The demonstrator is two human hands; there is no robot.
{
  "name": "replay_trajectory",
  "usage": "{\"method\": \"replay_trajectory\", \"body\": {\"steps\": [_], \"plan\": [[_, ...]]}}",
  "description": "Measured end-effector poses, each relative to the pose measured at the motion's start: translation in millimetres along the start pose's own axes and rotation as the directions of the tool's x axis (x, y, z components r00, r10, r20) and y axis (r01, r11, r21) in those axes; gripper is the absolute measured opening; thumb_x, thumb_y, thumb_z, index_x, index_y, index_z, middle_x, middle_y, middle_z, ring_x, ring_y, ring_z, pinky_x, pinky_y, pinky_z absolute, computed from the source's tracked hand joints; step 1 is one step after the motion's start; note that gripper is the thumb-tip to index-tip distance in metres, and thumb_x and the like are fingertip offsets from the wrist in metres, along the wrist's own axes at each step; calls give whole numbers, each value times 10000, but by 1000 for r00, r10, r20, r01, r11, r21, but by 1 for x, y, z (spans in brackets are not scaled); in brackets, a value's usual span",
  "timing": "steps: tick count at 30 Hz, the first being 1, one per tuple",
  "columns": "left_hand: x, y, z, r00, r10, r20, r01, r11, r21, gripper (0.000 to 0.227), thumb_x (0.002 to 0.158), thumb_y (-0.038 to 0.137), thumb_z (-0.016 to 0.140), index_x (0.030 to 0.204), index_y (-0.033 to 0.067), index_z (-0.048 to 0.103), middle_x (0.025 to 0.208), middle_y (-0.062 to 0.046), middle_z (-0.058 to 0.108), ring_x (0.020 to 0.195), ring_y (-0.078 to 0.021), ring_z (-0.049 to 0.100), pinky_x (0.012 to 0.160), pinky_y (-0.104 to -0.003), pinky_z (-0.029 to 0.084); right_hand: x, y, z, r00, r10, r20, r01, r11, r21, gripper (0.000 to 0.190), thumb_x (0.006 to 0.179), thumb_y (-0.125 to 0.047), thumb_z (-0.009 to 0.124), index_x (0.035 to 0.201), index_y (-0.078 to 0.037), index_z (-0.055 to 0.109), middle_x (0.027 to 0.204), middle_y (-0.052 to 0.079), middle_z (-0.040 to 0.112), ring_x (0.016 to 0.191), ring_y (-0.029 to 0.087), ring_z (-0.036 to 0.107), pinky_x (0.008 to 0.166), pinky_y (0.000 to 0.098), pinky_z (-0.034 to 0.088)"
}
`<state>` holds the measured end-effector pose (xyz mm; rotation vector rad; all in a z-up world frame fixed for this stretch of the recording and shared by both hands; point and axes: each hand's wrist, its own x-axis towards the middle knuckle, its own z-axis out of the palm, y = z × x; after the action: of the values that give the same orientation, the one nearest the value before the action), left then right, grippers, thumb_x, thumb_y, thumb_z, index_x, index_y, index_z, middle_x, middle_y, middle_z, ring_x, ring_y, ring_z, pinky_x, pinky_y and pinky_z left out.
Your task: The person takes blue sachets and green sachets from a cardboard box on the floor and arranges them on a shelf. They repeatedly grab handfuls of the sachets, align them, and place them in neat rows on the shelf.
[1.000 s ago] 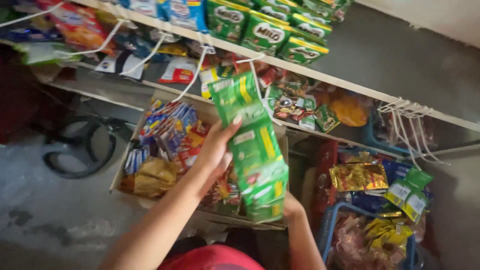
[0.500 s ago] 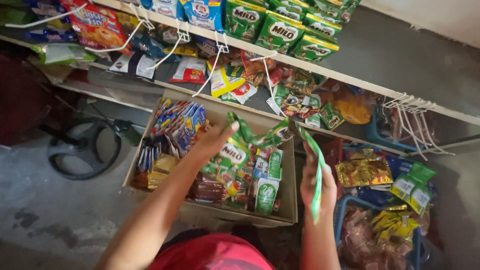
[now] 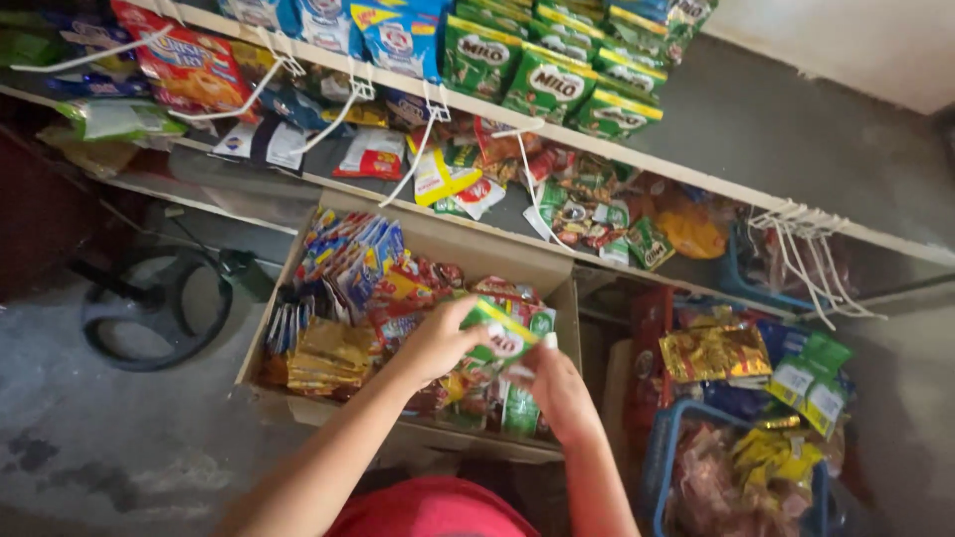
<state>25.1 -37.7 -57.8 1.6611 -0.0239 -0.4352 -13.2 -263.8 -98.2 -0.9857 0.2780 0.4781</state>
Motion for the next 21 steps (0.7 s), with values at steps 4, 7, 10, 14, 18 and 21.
{"method": "replay_trajectory", "body": {"steps": [4,7,10,14,18,21], "plan": [[-22,29,3,926,362,-104,-353,931,95,411,925,185,714,1286,5,639,1064,-70,720,955,-211,672,836,-343,537,-22,-22,49,820,-567,-73,331,575,-748,175,923,-104,719,1059,-5,669,1113,145,645,1024,250,627,895,347,527],[-36,44,7,755,594,-277,-466,784,411,401,881,235,788,1178,-2,660,1101,-135,635,1042,-262,619,908,-377,504,-39,-47,89,613,-776,148,504,239,-830,279,832,46,760,1057,-2,602,1282,169,553,1171,247,573,952,336,499],[-45,59,14,667,669,-327,-545,738,399,401,920,260,779,1214,35,625,1230,-156,599,1156,-259,602,1000,-366,496,-37,-51,91,556,-797,236,668,259,-698,396,837,126,688,1160,-20,511,1383,167,543,1271,218,550,1035,338,476],[-51,79,21,738,620,-266,-660,745,-94,526,1002,296,726,1382,86,430,1350,-174,600,1203,-219,607,1080,-345,492,-39,-65,93,583,-813,-7,657,476,-585,449,963,142,592,1289,-75,373,1304,179,596,1129,213,605,934,355,533],[-57,99,24,531,830,-170,-828,551,107,768,904,270,781,1419,27,266,1368,-231,499,1288,-295,512,1093,-436,389,-59,-112,115,373,-913,164,829,248,-502,580,937,173,581,1326,-117,263,1331,133,463,1256,223,573,1054,362,529],[-48,68,31,894,449,-7,-447,892,62,755,807,206,834,1406,82,392,1225,-137,659,1105,-211,671,957,-388,534,-90,-145,151,262,-952,158,791,118,-601,594,948,165,540,1367,-129,238,1329,105,424,1194,218,580,964,359,572]]}}
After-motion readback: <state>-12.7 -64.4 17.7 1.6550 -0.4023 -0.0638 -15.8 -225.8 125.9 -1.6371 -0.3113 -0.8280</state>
